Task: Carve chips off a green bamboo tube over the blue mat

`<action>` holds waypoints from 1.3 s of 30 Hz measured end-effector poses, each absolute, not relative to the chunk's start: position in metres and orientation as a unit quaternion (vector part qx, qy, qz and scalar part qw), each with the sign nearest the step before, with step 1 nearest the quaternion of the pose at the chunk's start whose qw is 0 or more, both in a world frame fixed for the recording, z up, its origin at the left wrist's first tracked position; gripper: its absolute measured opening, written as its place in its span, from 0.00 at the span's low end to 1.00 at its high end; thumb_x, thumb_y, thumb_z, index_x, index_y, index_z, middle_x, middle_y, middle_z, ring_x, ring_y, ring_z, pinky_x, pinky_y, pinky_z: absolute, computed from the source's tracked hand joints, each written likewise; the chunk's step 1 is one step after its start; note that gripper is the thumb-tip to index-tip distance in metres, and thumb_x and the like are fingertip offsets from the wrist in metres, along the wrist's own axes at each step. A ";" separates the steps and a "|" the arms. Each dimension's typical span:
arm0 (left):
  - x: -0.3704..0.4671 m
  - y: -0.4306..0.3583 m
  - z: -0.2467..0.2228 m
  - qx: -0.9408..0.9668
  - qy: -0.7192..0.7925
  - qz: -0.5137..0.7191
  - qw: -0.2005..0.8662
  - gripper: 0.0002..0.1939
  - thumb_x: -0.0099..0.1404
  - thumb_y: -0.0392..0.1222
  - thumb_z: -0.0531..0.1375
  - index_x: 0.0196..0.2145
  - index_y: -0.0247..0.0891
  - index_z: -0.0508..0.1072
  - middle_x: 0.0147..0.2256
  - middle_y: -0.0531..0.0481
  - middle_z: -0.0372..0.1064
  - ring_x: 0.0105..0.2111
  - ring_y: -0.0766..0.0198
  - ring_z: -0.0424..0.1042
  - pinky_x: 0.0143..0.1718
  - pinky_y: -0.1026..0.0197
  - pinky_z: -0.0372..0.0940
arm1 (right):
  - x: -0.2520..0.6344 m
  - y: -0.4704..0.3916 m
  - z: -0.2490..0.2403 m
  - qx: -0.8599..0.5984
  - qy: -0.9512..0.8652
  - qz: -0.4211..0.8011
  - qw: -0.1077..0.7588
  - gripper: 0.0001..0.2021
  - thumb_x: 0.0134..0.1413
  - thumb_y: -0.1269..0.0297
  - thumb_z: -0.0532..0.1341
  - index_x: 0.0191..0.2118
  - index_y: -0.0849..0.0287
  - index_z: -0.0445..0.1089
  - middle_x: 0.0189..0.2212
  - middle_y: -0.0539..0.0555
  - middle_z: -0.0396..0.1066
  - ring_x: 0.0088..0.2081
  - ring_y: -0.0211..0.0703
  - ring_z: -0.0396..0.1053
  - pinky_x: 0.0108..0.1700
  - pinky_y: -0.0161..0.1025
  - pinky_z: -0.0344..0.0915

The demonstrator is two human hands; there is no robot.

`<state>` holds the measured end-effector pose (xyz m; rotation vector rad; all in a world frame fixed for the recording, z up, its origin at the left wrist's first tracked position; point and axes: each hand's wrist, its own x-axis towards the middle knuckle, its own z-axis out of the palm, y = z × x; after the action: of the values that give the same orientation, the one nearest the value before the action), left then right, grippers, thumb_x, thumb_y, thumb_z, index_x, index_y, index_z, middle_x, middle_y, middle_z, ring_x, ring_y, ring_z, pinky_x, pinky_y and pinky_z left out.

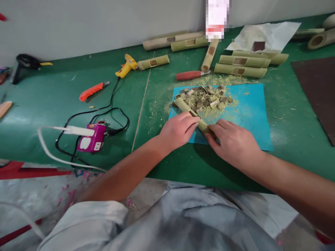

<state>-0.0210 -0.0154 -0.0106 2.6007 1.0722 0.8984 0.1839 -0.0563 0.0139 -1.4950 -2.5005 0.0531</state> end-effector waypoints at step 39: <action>-0.021 -0.025 -0.010 0.878 0.356 0.305 0.099 0.12 0.73 0.39 0.54 0.45 0.33 0.75 0.36 0.44 0.75 0.36 0.65 0.75 0.40 0.63 0.71 | 0.185 -0.056 0.012 -0.519 -0.849 0.069 0.072 0.15 0.64 0.61 0.54 0.33 0.64 0.73 0.30 0.57 0.70 0.28 0.40 0.63 0.29 0.40 0.49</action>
<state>-0.0209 -0.0248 -0.0105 2.5954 1.0528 0.9024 0.1848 -0.0556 0.0122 -1.5607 -2.5504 0.2073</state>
